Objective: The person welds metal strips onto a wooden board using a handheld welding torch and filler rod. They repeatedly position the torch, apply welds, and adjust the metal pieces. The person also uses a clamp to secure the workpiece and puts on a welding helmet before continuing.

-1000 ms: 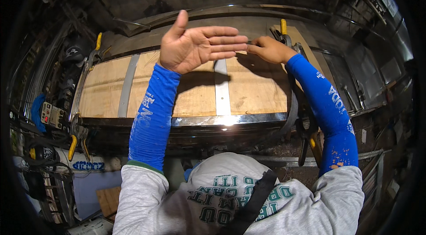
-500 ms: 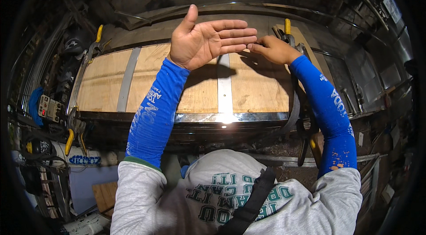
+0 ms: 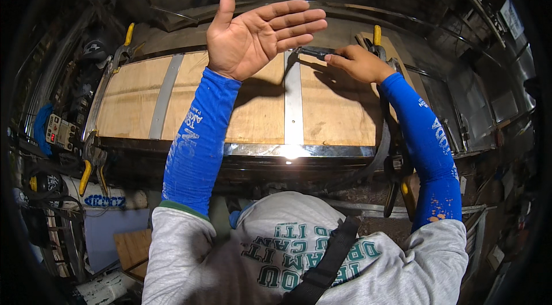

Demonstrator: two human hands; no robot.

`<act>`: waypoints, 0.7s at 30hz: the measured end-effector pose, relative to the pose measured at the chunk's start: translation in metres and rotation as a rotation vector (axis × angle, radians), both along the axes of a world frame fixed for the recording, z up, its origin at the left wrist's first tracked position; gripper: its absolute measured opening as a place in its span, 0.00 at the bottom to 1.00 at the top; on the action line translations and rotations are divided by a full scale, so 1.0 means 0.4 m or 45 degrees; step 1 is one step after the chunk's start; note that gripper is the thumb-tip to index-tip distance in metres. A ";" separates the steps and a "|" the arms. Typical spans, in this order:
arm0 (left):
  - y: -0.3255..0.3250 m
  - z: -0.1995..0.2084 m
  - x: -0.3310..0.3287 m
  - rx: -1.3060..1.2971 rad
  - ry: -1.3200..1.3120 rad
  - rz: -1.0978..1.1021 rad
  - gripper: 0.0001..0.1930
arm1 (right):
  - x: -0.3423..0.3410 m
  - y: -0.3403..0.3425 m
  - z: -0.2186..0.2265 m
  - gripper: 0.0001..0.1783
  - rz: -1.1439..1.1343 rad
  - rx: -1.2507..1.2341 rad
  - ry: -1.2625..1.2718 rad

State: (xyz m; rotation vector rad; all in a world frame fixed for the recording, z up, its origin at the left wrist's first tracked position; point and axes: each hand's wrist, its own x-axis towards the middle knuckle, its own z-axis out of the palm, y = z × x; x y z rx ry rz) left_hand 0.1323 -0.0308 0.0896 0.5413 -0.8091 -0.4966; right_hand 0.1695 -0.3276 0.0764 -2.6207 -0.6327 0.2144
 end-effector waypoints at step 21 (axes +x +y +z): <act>-0.032 -0.023 0.014 0.243 -0.135 -0.193 0.63 | 0.029 -0.045 -0.052 0.34 0.031 0.294 0.133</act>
